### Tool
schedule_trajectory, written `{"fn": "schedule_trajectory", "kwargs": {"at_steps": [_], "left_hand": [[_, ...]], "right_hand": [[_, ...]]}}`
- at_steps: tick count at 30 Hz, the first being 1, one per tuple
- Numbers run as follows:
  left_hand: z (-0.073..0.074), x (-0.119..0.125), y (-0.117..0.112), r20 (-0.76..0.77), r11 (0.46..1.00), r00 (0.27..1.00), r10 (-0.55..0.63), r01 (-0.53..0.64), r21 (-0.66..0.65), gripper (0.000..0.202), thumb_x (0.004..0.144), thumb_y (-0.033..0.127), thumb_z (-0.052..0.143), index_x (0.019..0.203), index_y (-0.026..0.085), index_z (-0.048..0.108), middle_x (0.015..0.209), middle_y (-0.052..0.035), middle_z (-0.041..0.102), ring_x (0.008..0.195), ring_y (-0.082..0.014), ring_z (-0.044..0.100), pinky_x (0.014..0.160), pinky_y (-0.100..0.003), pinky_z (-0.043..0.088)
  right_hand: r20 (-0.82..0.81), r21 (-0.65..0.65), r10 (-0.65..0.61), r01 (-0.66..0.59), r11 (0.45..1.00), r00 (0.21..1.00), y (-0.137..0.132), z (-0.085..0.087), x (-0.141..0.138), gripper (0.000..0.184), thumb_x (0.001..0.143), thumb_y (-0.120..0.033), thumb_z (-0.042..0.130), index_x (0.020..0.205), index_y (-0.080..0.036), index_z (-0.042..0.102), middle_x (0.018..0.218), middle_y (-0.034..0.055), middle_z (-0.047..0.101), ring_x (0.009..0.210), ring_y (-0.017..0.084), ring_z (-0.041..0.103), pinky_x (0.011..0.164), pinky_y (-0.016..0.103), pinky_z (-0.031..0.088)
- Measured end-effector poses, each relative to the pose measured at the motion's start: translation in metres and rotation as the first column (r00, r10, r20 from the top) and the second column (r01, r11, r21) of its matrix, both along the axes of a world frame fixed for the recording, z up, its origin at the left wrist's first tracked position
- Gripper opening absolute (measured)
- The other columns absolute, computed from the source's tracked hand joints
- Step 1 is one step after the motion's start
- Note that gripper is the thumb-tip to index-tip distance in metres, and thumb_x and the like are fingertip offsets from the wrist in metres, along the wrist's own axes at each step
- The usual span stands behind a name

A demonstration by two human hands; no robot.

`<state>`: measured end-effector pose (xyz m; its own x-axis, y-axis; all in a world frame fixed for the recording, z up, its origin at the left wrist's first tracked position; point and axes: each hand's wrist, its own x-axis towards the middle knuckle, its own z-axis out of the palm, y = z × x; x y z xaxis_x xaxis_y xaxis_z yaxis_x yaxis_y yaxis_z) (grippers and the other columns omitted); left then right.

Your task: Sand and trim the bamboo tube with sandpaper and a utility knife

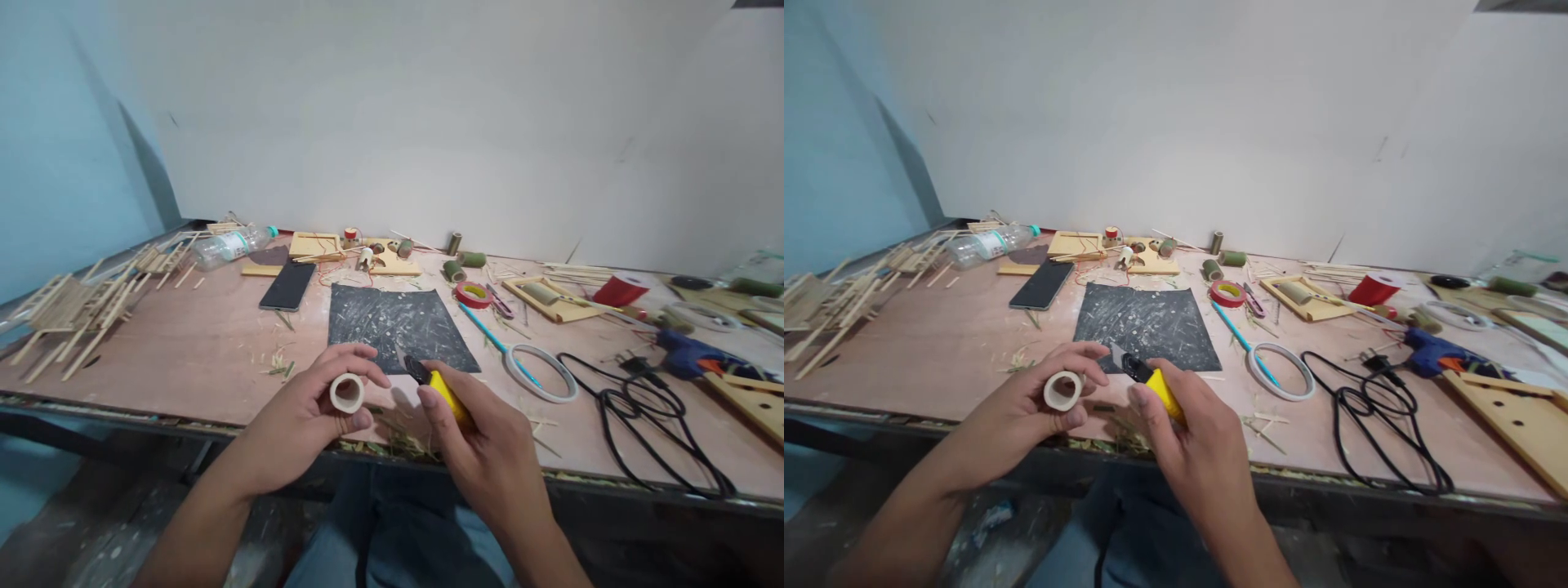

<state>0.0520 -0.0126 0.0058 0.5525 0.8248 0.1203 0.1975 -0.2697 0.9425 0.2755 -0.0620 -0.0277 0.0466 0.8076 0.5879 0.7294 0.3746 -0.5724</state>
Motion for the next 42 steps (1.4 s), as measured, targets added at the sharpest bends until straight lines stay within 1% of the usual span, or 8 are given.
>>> {"fn": "schedule_trajectory", "kwargs": {"at_steps": [6, 10, 17, 22, 24, 29, 34, 42], "left_hand": [[-0.0029, 0.0009, -0.0011, 0.046, 0.996, 0.995, 0.083, -0.084, 0.008, 0.016, 0.089, 0.020, 0.075, 0.100, 0.030, 0.070, 0.140, 0.0008, 0.058, 0.129, -0.0217, 0.056, 0.103, -0.029, 0.042], [-0.0037, 0.0018, -0.0005, 0.063, 0.997, 0.995, 0.080, -0.080, -0.005, 0.014, 0.088, 0.022, 0.077, 0.097, 0.030, 0.070, 0.137, 0.0014, 0.059, 0.128, -0.0208, 0.057, 0.100, -0.028, 0.045], [-0.0029, 0.0018, -0.0009, 0.076, 0.997, 0.994, 0.076, -0.075, -0.016, 0.014, 0.088, 0.021, 0.078, 0.097, 0.028, 0.070, 0.136, 0.0005, 0.061, 0.123, -0.0207, 0.060, 0.102, -0.030, 0.045], [-0.0019, 0.0033, -0.0013, 0.107, 0.998, 0.993, 0.057, -0.054, -0.038, 0.013, 0.089, 0.021, 0.077, 0.096, 0.026, 0.068, 0.126, -0.0019, 0.068, 0.134, -0.0224, 0.055, 0.105, -0.029, 0.044], [-0.0019, 0.0035, -0.0010, 0.099, 0.997, 0.993, 0.062, -0.058, -0.050, 0.014, 0.088, 0.022, 0.078, 0.097, 0.026, 0.068, 0.127, -0.0023, 0.069, 0.137, -0.0233, 0.053, 0.106, -0.030, 0.044], [-0.0017, 0.0039, -0.0012, 0.086, 0.991, 0.993, 0.080, -0.071, -0.110, 0.017, 0.089, 0.023, 0.077, 0.103, 0.027, 0.068, 0.136, -0.0024, 0.066, 0.134, -0.0240, 0.057, 0.100, -0.029, 0.048], [-0.0006, 0.0041, -0.0029, 0.106, 0.996, 0.993, 0.056, -0.047, -0.081, 0.014, 0.089, 0.020, 0.077, 0.098, 0.026, 0.068, 0.129, -0.0019, 0.069, 0.138, -0.0229, 0.054, 0.106, -0.029, 0.045], [0.0019, 0.0043, -0.0029, 0.107, 0.994, 0.993, 0.044, -0.032, -0.108, 0.010, 0.090, 0.022, 0.076, 0.096, 0.025, 0.069, 0.132, -0.0032, 0.066, 0.137, -0.0241, 0.054, 0.104, -0.031, 0.046]], "right_hand": [[0.011, 0.027, -0.038, 0.037, 0.999, 0.999, -0.0007, 0.0011, -0.0010, 0.028, 0.101, -0.040, 0.058, 0.116, -0.019, 0.071, 0.100, 0.0069, 0.079, 0.086, 0.020, 0.076, 0.073, 0.025, 0.055], [0.024, 0.020, -0.041, 0.041, 0.999, 0.999, -0.0004, 0.0009, -0.0020, 0.029, 0.101, -0.041, 0.058, 0.116, -0.020, 0.072, 0.101, 0.0072, 0.079, 0.087, 0.020, 0.076, 0.072, 0.025, 0.055], [0.043, 0.004, -0.043, 0.043, 0.999, 0.998, -0.0007, 0.0006, -0.0013, 0.030, 0.101, -0.042, 0.059, 0.115, -0.020, 0.072, 0.102, 0.0074, 0.079, 0.089, 0.020, 0.076, 0.074, 0.025, 0.055], [0.035, 0.024, -0.050, 0.049, 0.999, 0.998, -0.0010, 0.0004, -0.0014, 0.031, 0.101, -0.043, 0.058, 0.113, -0.018, 0.073, 0.100, 0.0078, 0.080, 0.087, 0.021, 0.076, 0.073, 0.025, 0.055], [0.022, 0.018, -0.057, 0.056, 0.998, 0.998, -0.0012, 0.0004, -0.0021, 0.031, 0.101, -0.043, 0.059, 0.113, -0.018, 0.073, 0.100, 0.0079, 0.079, 0.087, 0.021, 0.076, 0.074, 0.026, 0.055], [0.016, -0.008, -0.074, 0.074, 0.997, 0.997, -0.0018, 0.0011, -0.0032, 0.031, 0.101, -0.043, 0.058, 0.112, -0.017, 0.073, 0.101, 0.0082, 0.079, 0.089, 0.022, 0.076, 0.076, 0.026, 0.055], [0.022, -0.010, -0.074, 0.075, 0.997, 0.997, -0.0015, 0.0014, -0.0027, 0.031, 0.101, -0.044, 0.058, 0.111, -0.019, 0.073, 0.098, 0.0071, 0.079, 0.087, 0.022, 0.076, 0.074, 0.027, 0.055], [0.024, -0.020, -0.067, 0.067, 0.998, 0.997, -0.0014, 0.0017, -0.0032, 0.030, 0.100, -0.044, 0.058, 0.111, -0.020, 0.073, 0.101, 0.0083, 0.080, 0.089, 0.024, 0.076, 0.076, 0.030, 0.057]]}}
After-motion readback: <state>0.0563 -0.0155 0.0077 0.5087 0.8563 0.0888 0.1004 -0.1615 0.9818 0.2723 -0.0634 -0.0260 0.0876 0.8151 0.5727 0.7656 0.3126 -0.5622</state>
